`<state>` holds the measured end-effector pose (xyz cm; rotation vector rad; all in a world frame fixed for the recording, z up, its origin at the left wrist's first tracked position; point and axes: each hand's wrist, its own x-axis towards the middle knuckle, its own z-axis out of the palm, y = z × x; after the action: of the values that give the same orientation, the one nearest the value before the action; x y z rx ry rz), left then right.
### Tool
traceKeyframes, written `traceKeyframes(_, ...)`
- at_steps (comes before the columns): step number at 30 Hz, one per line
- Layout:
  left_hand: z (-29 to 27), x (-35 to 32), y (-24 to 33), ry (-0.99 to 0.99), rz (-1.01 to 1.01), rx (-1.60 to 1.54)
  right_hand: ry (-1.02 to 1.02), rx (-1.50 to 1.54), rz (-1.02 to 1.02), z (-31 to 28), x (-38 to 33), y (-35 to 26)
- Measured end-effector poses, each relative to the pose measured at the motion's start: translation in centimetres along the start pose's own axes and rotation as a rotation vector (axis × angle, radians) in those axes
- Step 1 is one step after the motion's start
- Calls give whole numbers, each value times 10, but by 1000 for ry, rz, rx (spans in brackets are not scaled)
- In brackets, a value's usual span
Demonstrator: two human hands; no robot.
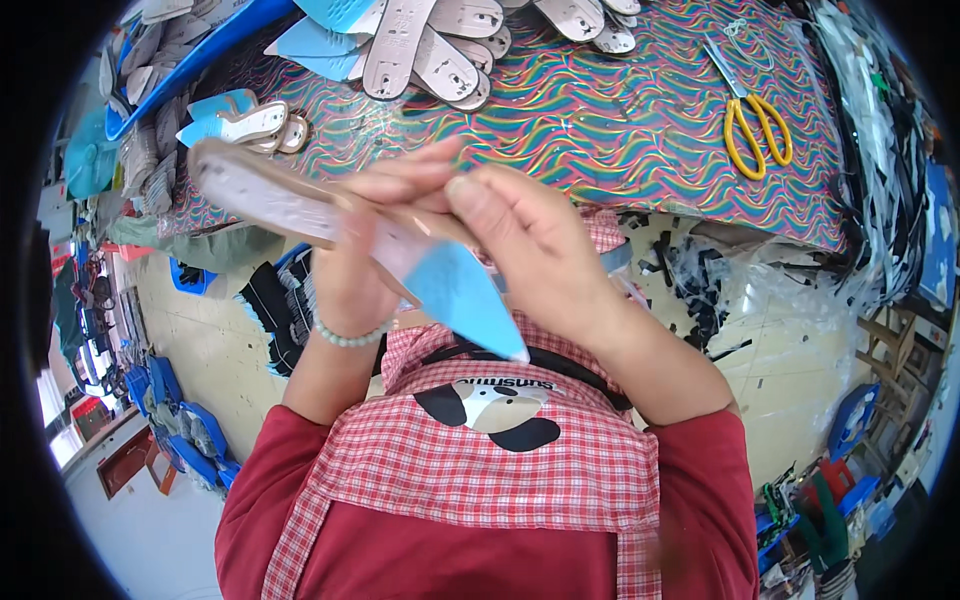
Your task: The person wraps a beige fabric strip around the edges of a light blue and white insole. They use yellow-handled scissors to trim the excess fabric and secure the wrap. The process is repeated for multiple insoles, with finished units placed on a pile on the table.
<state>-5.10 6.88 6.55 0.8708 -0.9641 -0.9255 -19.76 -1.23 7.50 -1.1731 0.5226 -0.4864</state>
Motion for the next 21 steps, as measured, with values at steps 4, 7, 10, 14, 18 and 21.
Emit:
traceKeyframes(4,-25,7,14,178,34,-37,41,-80,60,-20,-3,13)
traceKeyframes(7,-21,5,14,69,-19,135,81,-403,-194,-30,13,6)
traceKeyframes(10,-17,3,10,-61,-21,203,-177,-8,104,-23,18,5)
traceKeyframes(14,-14,-2,11,-72,-13,141,-158,-51,-94,-20,18,-5)
traceKeyframes(18,-4,-7,19,162,-52,4,-62,-54,-39,-11,6,11)
traceKeyframes(21,-1,-10,20,244,-76,56,38,-100,22,1,-5,20)
